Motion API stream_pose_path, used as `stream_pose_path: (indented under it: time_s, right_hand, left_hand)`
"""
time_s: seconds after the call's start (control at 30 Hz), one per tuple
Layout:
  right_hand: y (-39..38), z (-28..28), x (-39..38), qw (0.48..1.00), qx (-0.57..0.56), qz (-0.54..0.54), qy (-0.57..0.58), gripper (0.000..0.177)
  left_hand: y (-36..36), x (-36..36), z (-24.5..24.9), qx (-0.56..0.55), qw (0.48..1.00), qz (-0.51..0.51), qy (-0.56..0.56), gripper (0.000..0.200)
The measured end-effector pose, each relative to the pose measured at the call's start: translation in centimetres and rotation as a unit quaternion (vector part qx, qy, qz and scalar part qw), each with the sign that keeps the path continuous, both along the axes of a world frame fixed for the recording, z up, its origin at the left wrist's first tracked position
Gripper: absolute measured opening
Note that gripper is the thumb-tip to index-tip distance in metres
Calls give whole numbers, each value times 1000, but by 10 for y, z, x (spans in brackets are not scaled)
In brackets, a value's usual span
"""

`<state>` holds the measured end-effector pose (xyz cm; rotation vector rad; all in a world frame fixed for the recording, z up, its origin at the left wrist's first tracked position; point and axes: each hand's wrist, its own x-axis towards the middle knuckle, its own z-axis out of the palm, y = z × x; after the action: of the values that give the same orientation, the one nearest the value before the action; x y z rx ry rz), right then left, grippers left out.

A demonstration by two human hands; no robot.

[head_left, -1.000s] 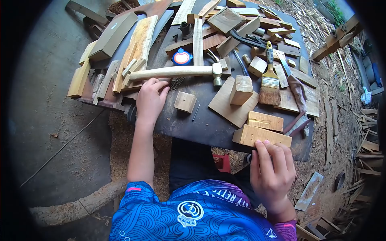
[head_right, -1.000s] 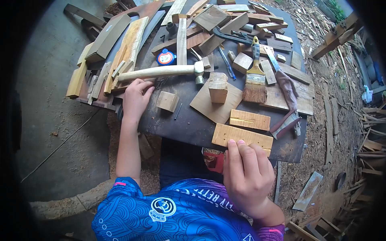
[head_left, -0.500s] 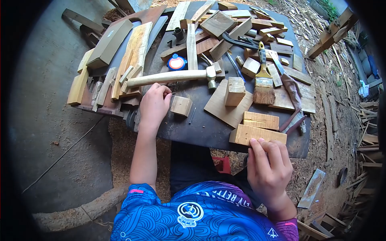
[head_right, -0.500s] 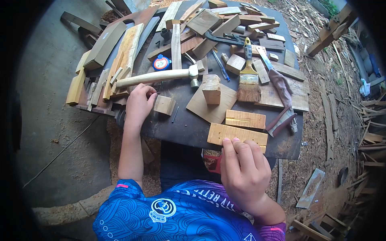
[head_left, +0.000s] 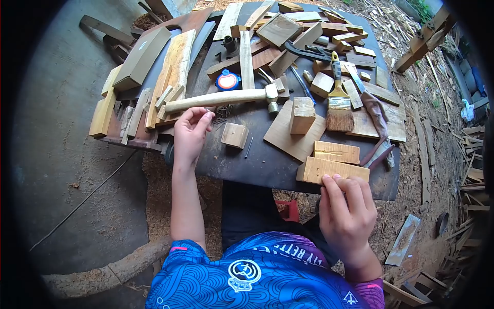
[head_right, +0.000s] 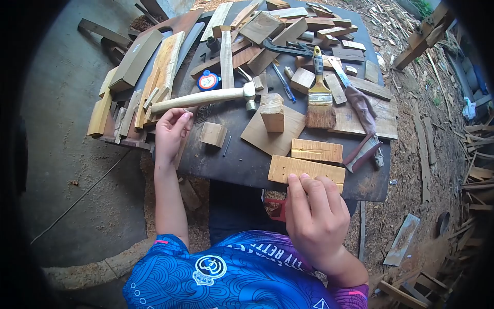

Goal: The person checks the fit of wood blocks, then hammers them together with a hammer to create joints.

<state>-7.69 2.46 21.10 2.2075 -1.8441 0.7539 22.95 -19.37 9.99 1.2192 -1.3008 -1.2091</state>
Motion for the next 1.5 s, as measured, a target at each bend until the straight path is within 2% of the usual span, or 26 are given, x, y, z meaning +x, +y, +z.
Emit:
stream_pose_path:
  time_s: [0.03,0.17,0.27,0.4,0.47,0.53,0.63,0.73,0.83,0.93,1.13,1.5]
  right_hand:
    - [0,0,0,1000,0,0,0,27]
    - [1,0,0,1000,0,-2,1,29]
    - [3,0,-1,1000,0,-2,0,34]
    - [7,-2,-2,1000,8,-3,-6,41]
    - [9,-5,-4,1000,1,-4,-7,42]
    - [9,-7,-4,1000,-13,-1,-8,43]
    - [7,-4,-3,1000,-5,-10,-19,31]
    - [8,-6,-7,998,-7,-12,-55,24]
    - [13,-6,-10,995,-15,-5,-100,23]
    - [15,-5,-11,993,-18,2,-120,22]
    - [17,-7,-10,993,-23,0,-114,21]
    - [13,-1,-27,980,-30,49,-193,22]
  left_hand:
    - [3,-1,7,27,997,-18,71,19]
    - [20,-22,34,33,967,-103,232,35]
    - [33,-42,43,28,960,-156,230,34]
    - [68,-86,71,13,959,-230,163,25]
    - [88,-120,86,-53,957,-250,136,17]
    - [90,-137,87,-200,935,-292,-12,18]
    - [101,-158,84,-186,942,-279,-35,21]
    - [100,-164,76,-297,918,-255,-69,21]
    - [107,-162,77,-255,930,-257,-65,23]
    - [110,-162,74,-262,932,-239,-73,23]
    - [109,-166,82,-353,894,-247,-125,26]
    - [106,-164,74,-355,892,-256,-111,25]
